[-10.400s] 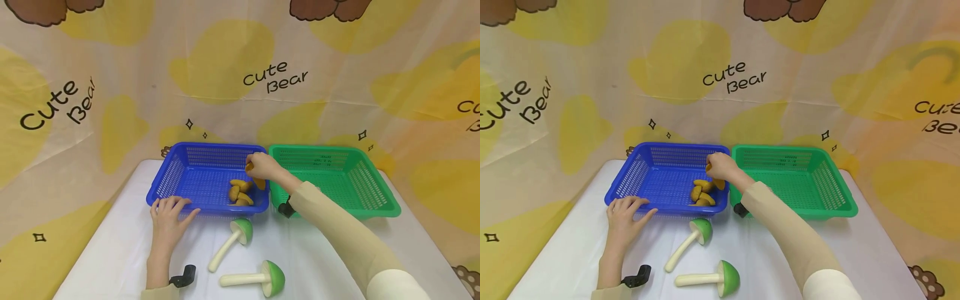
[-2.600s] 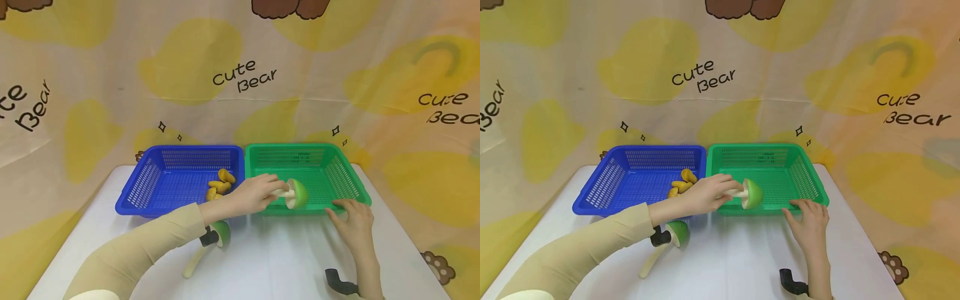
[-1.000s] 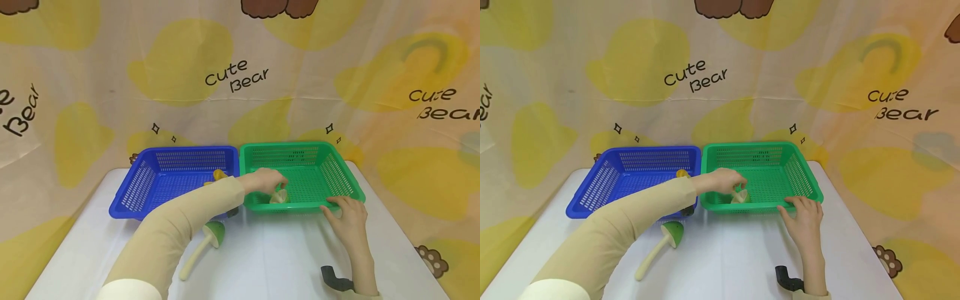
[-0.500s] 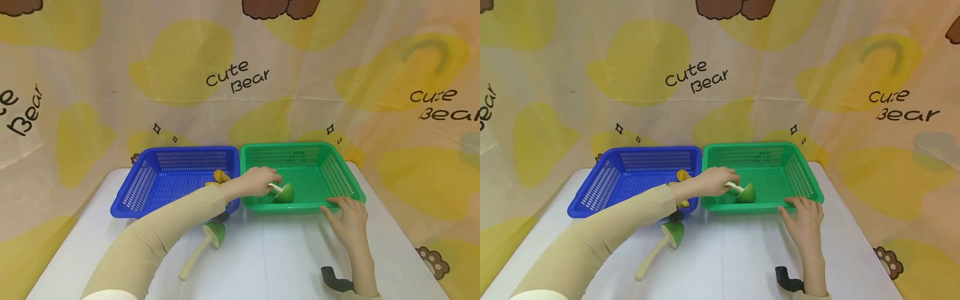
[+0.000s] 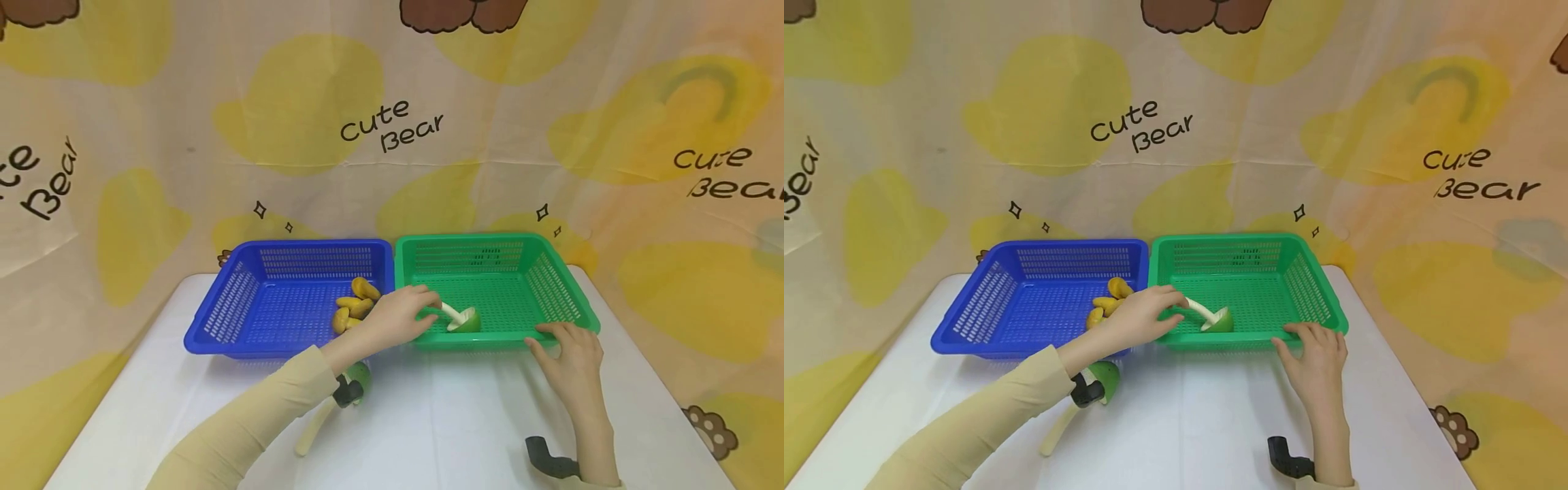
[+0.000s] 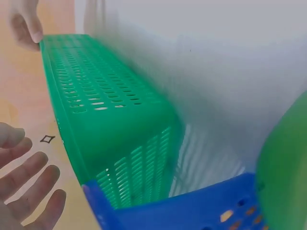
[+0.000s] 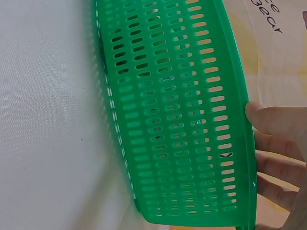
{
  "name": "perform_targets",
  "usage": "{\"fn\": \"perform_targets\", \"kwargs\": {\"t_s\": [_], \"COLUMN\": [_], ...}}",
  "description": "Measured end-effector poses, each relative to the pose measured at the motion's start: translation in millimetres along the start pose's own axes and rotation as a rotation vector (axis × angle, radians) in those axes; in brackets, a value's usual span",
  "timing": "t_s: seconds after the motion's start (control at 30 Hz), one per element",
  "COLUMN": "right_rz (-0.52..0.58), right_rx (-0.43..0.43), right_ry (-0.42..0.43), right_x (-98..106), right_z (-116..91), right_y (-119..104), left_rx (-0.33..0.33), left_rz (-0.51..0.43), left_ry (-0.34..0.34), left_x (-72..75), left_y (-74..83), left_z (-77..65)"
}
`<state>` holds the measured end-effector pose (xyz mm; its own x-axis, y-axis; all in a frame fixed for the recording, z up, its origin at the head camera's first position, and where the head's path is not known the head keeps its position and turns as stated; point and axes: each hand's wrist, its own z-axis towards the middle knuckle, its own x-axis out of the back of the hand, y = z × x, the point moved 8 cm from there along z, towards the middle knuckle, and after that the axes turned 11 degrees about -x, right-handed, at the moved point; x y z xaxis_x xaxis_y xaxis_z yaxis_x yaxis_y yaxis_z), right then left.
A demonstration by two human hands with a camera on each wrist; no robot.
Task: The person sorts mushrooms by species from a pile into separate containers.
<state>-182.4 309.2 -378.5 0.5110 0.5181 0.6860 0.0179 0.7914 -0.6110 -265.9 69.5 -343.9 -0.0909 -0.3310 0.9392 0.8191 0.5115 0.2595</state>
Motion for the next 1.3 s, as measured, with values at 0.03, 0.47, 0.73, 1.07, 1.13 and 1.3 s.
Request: {"fn": "perform_targets", "kwargs": {"t_s": [0.03,0.47,0.73,1.07,1.13,1.3], "right_rz": [-0.001,0.0,0.003,0.0,0.004,0.005], "right_rx": [0.001,-0.005,-0.007,-0.017,-0.016,-0.022], "right_ry": [0.0,-0.004,-0.019,-0.027,-0.025,-0.024], "right_x": [0,0,-1,-1,-2,-2], "right_z": [0,0,0,-1,-1,0], "right_y": [0,-3,-1,1,1,1], "left_rx": [0.012,0.124,0.281,0.444,0.483,0.573], "left_rz": [-0.007,-0.067,-0.061,0.02,0.045,0.075], "left_ry": [0.015,0.258,0.443,0.519,0.52,0.47], "left_x": [0.7,1.3,7.1,-2.8,-5.5,-15.7], "left_y": [-0.6,11.5,14.7,7.8,5.7,-1.5], "left_z": [-4.0,-74.9,-122.9,-165.8,-174.9,-194.2]}}
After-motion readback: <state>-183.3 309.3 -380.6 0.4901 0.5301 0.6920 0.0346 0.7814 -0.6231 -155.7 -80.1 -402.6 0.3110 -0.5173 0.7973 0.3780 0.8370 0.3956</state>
